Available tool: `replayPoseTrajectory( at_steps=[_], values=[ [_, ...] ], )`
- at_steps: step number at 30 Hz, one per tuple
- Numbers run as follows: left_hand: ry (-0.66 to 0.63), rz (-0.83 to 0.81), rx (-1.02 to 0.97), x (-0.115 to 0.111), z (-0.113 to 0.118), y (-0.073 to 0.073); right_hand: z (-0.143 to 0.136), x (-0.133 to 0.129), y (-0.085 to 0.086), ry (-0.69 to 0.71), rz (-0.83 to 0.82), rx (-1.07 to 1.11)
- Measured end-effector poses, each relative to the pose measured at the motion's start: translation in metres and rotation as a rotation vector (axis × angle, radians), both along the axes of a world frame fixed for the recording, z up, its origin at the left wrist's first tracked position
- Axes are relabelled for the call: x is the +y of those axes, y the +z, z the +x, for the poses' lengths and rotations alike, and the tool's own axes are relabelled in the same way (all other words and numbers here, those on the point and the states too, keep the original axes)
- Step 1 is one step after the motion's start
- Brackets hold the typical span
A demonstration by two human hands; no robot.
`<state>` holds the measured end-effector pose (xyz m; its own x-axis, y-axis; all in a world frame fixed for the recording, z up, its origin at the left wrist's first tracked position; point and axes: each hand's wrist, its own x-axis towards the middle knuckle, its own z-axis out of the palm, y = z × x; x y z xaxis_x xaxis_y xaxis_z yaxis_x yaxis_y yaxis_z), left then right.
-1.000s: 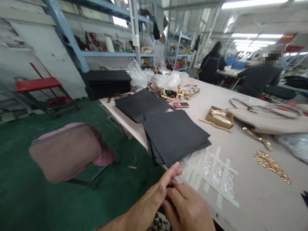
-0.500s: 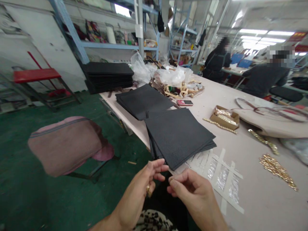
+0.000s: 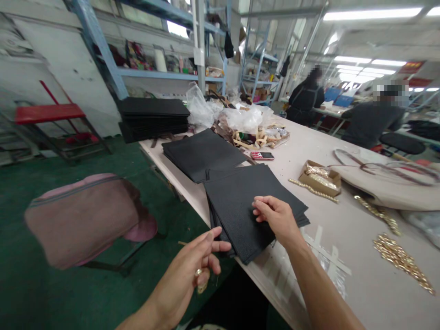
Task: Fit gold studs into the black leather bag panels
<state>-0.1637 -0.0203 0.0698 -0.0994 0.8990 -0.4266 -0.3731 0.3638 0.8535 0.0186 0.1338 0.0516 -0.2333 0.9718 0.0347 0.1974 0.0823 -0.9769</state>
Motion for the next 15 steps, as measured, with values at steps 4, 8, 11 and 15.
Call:
replayPoseTrajectory(
  at_steps=[4,8,11,15],
  values=[
    [-0.049,-0.023,-0.051,0.012,0.001,0.005,-0.002,0.004,-0.001,-0.015,0.214,-0.208],
    [-0.029,-0.058,-0.068,0.030,-0.001,0.013,-0.002,0.005,0.003,0.013,0.340,-0.380],
    [-0.027,-0.078,-0.103,0.046,-0.008,0.021,0.002,0.005,0.001,0.020,0.345,-0.361],
    [-0.143,-0.038,-0.011,0.064,-0.002,0.027,0.011,-0.012,0.008,-0.041,0.283,-0.250]
  ],
)
